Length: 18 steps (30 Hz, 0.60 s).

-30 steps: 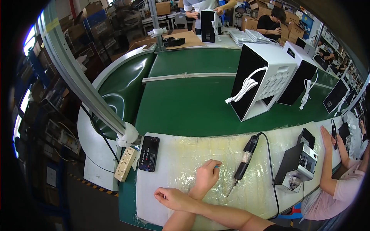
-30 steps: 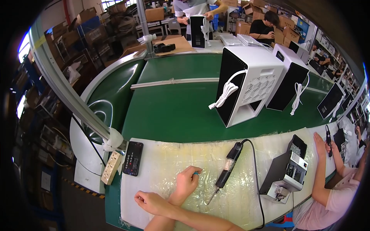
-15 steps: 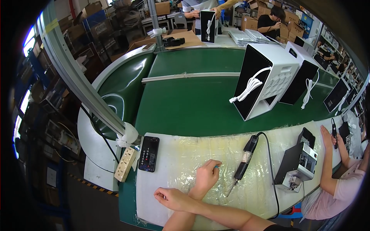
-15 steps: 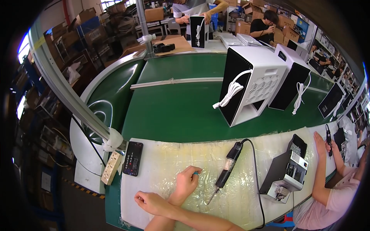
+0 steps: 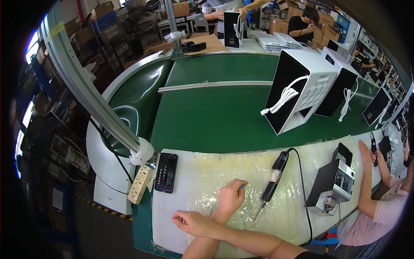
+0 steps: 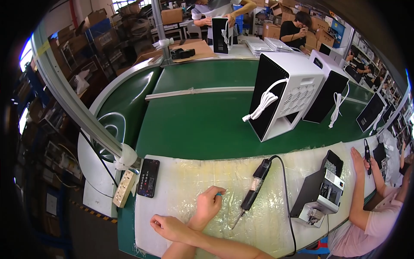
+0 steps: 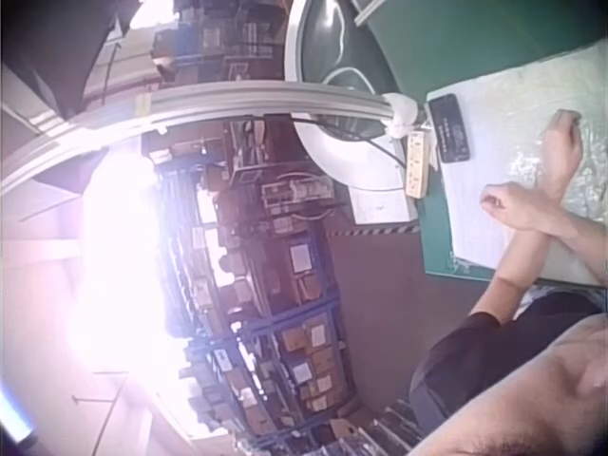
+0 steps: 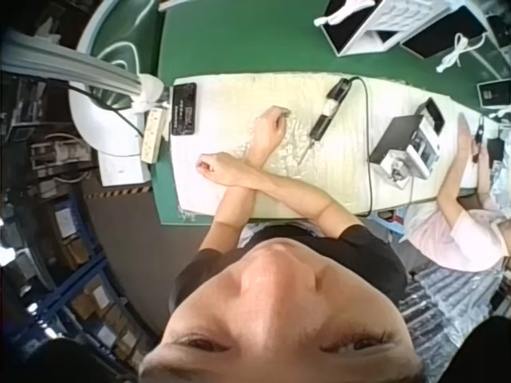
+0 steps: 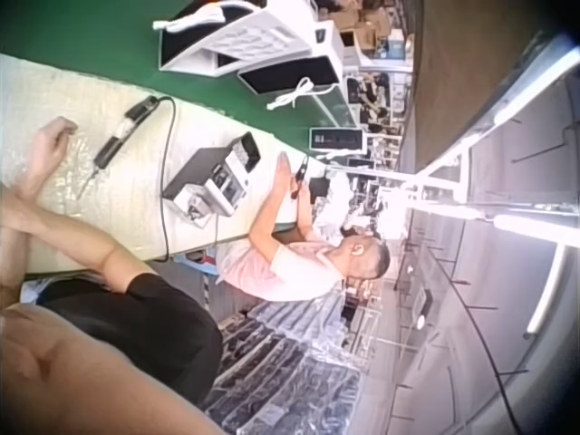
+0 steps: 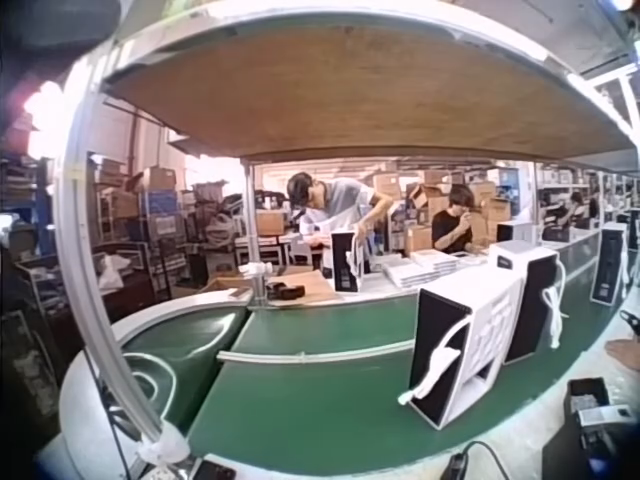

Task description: The recorder is assembling white computer cases using an electric screwdriver on a factory assembly line.

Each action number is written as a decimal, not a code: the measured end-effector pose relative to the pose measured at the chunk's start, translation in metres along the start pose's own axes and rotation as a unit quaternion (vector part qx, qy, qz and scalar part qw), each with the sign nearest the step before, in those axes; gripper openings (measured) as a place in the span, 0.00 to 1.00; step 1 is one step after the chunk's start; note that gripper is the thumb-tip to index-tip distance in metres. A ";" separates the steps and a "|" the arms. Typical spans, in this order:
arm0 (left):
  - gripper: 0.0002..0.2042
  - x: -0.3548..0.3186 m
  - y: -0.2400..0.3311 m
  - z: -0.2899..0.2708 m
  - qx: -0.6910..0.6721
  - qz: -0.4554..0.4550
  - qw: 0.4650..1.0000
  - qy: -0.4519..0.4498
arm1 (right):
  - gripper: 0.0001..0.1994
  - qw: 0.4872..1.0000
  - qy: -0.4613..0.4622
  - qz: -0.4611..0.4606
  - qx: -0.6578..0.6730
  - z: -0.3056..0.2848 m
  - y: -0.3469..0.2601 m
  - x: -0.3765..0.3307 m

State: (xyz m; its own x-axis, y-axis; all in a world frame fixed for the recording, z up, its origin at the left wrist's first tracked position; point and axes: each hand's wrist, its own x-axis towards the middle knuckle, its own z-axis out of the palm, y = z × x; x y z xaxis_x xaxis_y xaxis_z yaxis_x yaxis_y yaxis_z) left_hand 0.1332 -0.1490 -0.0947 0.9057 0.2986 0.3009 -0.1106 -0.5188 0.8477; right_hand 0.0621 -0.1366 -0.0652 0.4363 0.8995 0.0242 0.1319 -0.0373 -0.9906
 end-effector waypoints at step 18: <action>0.09 0.000 -0.001 0.001 0.008 0.001 1.000 -0.003 | 0.09 1.000 0.006 -0.009 -0.008 0.001 0.002 0.000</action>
State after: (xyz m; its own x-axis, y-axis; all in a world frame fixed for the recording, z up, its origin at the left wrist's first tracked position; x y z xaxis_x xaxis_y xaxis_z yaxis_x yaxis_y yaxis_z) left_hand 0.1338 -0.1489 -0.0962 0.9077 0.2928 0.3005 -0.1065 -0.5320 0.8400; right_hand 0.0615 -0.1362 -0.0669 0.4451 0.8944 0.0433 0.1530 -0.0283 -0.9878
